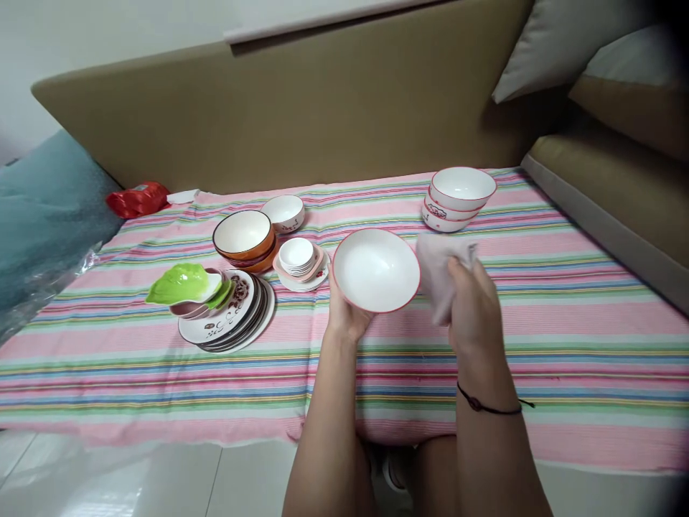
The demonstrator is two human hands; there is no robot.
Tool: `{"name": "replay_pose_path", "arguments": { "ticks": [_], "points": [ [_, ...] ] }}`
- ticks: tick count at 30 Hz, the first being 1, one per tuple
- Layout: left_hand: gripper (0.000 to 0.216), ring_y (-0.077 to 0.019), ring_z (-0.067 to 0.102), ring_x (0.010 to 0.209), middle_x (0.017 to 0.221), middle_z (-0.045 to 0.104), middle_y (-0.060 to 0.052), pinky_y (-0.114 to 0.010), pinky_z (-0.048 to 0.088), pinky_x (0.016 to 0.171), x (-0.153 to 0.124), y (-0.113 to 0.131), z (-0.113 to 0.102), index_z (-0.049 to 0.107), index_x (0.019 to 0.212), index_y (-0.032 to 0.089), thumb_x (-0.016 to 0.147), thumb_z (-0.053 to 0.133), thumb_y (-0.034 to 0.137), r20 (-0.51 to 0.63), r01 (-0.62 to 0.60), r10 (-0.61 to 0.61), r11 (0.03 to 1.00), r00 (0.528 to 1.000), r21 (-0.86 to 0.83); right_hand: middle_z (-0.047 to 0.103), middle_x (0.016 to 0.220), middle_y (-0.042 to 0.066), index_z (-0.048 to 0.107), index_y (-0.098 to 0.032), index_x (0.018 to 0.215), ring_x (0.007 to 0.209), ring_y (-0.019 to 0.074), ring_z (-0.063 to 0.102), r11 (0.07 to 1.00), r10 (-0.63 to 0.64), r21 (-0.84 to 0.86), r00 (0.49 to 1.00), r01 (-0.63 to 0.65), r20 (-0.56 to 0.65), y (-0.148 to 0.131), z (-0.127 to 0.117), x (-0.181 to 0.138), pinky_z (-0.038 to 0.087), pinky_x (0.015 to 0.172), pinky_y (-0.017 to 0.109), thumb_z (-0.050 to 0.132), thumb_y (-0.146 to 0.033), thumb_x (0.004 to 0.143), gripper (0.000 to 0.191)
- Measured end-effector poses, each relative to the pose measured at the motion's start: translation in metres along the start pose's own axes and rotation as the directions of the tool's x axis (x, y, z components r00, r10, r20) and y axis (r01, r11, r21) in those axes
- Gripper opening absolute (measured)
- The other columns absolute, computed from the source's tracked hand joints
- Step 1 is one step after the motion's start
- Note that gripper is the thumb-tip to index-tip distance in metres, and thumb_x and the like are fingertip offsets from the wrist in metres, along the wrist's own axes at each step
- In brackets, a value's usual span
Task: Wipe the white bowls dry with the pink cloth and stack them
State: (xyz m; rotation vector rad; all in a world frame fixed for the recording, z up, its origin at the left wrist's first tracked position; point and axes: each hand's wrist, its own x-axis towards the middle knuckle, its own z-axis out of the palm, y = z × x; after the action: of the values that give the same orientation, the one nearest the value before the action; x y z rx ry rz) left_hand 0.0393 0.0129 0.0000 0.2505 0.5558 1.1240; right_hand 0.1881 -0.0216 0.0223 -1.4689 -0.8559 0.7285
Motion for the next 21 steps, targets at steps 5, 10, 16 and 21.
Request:
{"name": "replay_pose_path", "arguments": {
  "ticks": [5,10,16,21],
  "points": [
    [0.054,-0.0279,0.062,0.113,0.118,0.069,-0.009,-0.041,0.051,0.096,0.0,-0.001,-0.003,0.063,0.123,0.019,0.09,0.043,0.057,-0.013,-0.007,0.007,0.999,1.0,-0.031,0.069,0.117,0.005,0.064,-0.023,0.123,0.109,0.0257,0.062,0.995,0.051,0.081,0.991,-0.061,0.125,-0.008,0.02,-0.011,0.049,0.092,0.038,0.05,-0.044,0.085,0.046],
    [0.053,-0.0283,0.062,0.113,0.12,0.068,-0.011,-0.044,0.053,0.092,-0.003,0.005,-0.002,0.062,0.125,0.019,0.093,0.037,0.053,0.074,0.073,-0.079,0.994,0.994,0.076,0.069,0.119,0.005,0.064,-0.022,0.123,0.111,0.0261,0.062,0.993,0.084,0.075,0.995,-0.088,0.056,0.001,0.018,-0.007,0.048,0.096,0.042,0.049,-0.044,0.086,0.045],
    [0.056,-0.0277,0.062,0.114,0.12,0.069,-0.007,-0.041,0.053,0.091,0.001,0.003,-0.004,0.066,0.118,0.025,0.087,0.042,0.066,-0.028,-0.047,0.051,0.991,0.998,0.124,0.07,0.119,0.003,0.066,-0.023,0.118,0.114,0.0247,0.062,0.992,0.03,0.121,0.992,-0.045,0.123,-0.006,0.015,-0.009,0.047,0.101,0.041,0.05,-0.04,0.088,0.038],
    [0.05,-0.0278,0.062,0.115,0.112,0.072,-0.008,-0.038,0.05,0.097,0.001,0.002,-0.007,0.069,0.111,0.018,0.088,0.047,0.058,-0.009,-0.073,0.075,0.991,0.997,0.11,0.057,0.141,0.004,0.062,-0.022,0.126,0.134,0.0217,0.049,0.945,-0.307,-0.023,0.905,0.328,0.294,-0.004,0.019,-0.011,0.035,0.114,0.043,0.043,-0.03,0.092,0.039]
  ]
}}
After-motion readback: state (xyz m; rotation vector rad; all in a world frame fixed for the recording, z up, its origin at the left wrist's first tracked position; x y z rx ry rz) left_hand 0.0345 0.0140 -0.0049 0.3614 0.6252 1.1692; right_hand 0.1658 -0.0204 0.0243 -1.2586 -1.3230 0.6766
